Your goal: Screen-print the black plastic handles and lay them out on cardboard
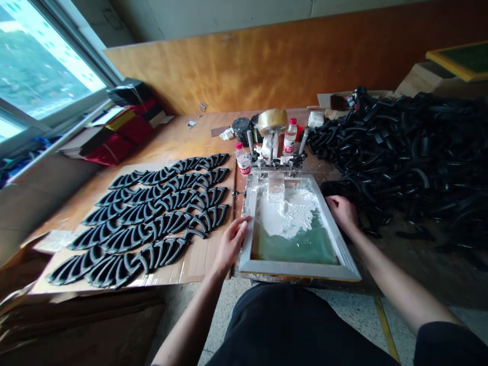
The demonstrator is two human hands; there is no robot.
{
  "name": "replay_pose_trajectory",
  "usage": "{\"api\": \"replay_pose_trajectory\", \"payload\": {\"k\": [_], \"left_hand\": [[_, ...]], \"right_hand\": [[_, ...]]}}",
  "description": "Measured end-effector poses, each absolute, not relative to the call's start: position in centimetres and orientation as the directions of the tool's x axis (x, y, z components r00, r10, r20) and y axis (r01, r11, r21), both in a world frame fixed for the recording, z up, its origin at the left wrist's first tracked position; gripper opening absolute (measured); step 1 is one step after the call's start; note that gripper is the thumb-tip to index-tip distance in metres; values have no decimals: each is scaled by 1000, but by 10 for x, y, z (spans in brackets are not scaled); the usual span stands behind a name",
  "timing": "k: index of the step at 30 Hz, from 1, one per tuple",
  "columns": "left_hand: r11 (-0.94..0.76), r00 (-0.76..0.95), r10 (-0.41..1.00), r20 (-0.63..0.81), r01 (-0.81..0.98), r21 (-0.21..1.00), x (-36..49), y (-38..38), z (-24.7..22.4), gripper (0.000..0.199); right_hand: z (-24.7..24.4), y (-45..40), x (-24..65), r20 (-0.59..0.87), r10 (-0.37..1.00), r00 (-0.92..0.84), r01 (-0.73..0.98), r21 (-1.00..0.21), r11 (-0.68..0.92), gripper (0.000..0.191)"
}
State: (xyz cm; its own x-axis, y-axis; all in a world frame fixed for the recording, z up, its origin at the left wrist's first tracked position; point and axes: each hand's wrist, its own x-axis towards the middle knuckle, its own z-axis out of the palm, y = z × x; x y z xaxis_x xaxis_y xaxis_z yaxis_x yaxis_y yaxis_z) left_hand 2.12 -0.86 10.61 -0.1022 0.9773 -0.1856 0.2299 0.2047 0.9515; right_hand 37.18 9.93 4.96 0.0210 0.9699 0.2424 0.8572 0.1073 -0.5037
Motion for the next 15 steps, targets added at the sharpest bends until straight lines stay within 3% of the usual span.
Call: {"api": "replay_pose_trajectory", "payload": {"k": [3, 5, 7, 12, 15], "left_hand": [[305, -72, 952, -298, 315, 899, 20, -14, 62, 60], [326, -94, 944, -317, 414, 850, 22, -11, 44, 59], [332, -105, 941, -322, 478, 813, 23, -8, 34, 56], [356, -117, 933, -341, 441, 824, 23, -6, 32, 52], [387, -144, 922, -360, 393, 834, 23, -7, 32, 51]], "right_hand": [[70, 121, 349, 375, 927, -7, 848, -489, 205, 36], [82, 133, 310, 434, 884, -171, 831, -419, 367, 55], [91, 140, 271, 371, 872, -318, 818, -358, 450, 59], [85, 117, 238, 66, 852, -519, 798, -319, 511, 14], [81, 87, 257, 65, 706, -705, 663, -295, 689, 22]]}}
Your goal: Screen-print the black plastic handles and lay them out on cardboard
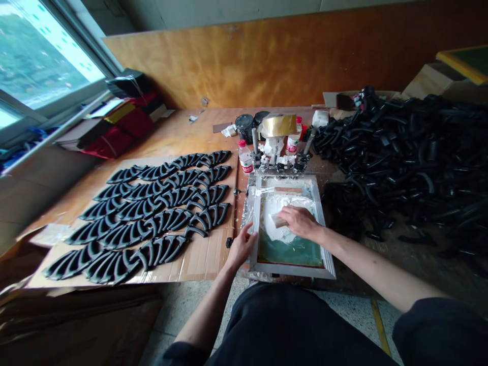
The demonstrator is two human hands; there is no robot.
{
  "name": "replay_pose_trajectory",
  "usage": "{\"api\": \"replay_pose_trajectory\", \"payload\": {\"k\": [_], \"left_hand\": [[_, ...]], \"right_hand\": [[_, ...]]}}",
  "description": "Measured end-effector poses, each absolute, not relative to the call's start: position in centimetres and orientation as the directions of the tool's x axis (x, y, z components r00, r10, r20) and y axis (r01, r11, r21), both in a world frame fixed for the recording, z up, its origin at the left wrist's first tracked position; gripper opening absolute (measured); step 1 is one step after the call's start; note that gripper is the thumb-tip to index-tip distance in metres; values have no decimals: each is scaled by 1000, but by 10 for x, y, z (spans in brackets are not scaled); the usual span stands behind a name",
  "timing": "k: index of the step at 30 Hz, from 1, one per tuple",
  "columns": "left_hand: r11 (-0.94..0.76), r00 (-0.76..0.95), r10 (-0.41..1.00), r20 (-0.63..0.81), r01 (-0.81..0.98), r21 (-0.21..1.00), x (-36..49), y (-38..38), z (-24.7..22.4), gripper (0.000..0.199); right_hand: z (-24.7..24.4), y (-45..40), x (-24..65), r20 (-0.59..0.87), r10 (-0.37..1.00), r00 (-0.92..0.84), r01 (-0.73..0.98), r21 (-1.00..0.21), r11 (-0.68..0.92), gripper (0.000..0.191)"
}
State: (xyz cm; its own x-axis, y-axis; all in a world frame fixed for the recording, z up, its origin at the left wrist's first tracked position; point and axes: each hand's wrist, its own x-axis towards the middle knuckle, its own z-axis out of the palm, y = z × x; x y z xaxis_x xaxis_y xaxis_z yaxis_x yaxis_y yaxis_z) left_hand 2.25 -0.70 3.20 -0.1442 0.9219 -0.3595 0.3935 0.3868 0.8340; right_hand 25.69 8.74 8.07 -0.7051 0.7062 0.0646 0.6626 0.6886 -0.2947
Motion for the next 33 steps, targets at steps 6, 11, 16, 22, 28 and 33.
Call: {"api": "replay_pose_trajectory", "payload": {"k": [6, 11, 16, 22, 28, 33], "left_hand": [[398, -154, 917, -368, 372, 839, 24, -6, 36, 51], [385, -146, 923, -356, 361, 849, 24, -7, 39, 54], [395, -129, 919, -373, 317, 862, 23, -7, 41, 58], [367, -9, 930, -369, 131, 921, 15, 0, 91, 67], [110, -87, 989, -121, -126, 986, 24, 37, 168, 53], [-39, -91, 996, 18, -232, 972, 41, 71, 188, 56]], "right_hand": [[92, 80, 276, 17, 555, -831, 511, -367, 777, 21], [76, 68, 272, 151, 633, -759, 574, -303, 760, 27], [81, 73, 265, 136, 716, -684, 621, -406, 670, 23], [128, 162, 271, 184, 903, -389, 780, -455, 429, 57], [120, 179, 361, 247, 968, 49, 824, -557, 100, 36], [56, 115, 330, 116, 961, -252, 834, -477, 276, 21]]}}
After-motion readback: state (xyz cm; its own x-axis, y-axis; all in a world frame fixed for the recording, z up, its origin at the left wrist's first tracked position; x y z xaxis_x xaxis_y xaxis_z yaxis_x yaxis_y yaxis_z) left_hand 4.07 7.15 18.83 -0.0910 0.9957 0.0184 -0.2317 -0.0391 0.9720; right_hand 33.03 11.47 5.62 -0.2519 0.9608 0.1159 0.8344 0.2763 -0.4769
